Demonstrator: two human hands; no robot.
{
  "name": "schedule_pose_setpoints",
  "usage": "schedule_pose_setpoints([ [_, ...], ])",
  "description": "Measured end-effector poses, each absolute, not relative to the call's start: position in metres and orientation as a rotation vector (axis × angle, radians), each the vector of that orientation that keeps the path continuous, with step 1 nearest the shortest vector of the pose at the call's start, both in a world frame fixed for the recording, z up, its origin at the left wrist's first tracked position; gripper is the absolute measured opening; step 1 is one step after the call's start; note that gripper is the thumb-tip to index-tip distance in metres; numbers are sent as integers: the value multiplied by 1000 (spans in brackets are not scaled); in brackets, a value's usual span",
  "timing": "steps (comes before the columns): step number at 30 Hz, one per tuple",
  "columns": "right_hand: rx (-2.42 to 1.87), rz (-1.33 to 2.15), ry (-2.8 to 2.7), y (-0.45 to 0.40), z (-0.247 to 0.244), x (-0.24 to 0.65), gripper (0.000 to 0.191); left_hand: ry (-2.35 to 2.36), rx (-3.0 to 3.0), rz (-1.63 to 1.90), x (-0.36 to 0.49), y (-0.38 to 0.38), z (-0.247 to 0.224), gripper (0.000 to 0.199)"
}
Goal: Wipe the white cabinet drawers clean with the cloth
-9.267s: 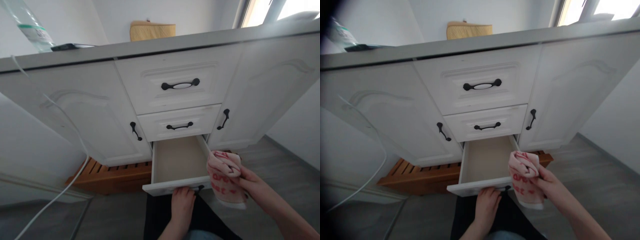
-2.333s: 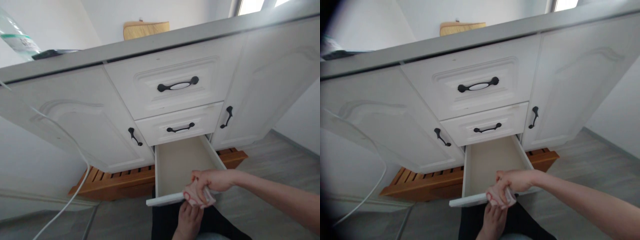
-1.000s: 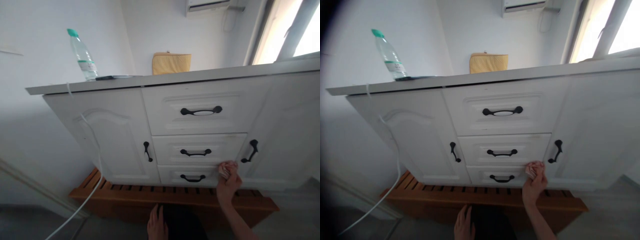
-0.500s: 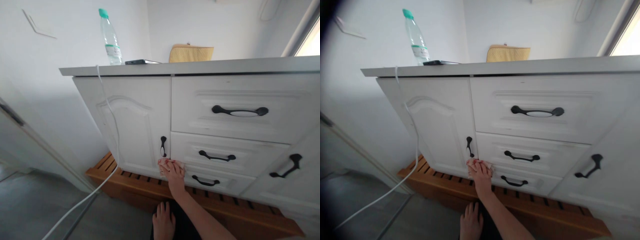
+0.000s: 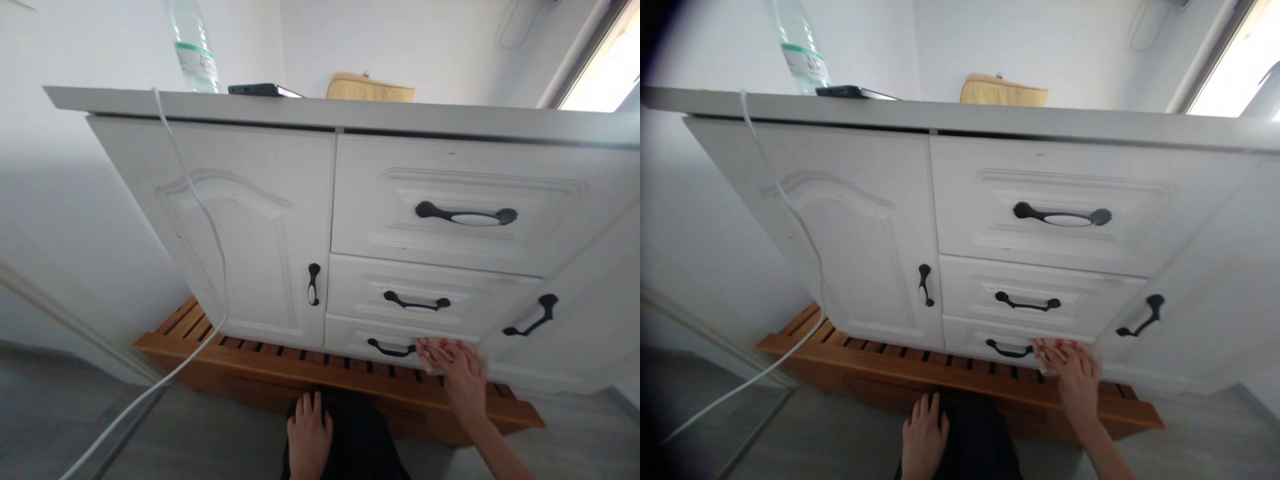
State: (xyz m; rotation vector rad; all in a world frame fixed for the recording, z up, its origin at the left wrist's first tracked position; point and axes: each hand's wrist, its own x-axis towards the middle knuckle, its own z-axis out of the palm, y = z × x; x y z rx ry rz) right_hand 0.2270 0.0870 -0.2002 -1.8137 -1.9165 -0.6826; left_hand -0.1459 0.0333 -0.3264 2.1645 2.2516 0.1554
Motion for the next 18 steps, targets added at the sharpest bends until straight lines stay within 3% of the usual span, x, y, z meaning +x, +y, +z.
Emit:
schedule_pose_setpoints([
  [5,-2041,-409,-1747,54,-240,274,46,2280,2151,131,-142,33,-321,43],
  [10,-1684,-82,-1792,49,-228,202,55,2270,2110,187,-143,32,-323,46],
  [15,-1347,-289,-1821,93,-159,68,52,2265,2081,208,-144,32,-324,45],
  [18,-1327,-430,-1845,133,-158,21,48,2275,2093,212,-146,32,-329,45],
])
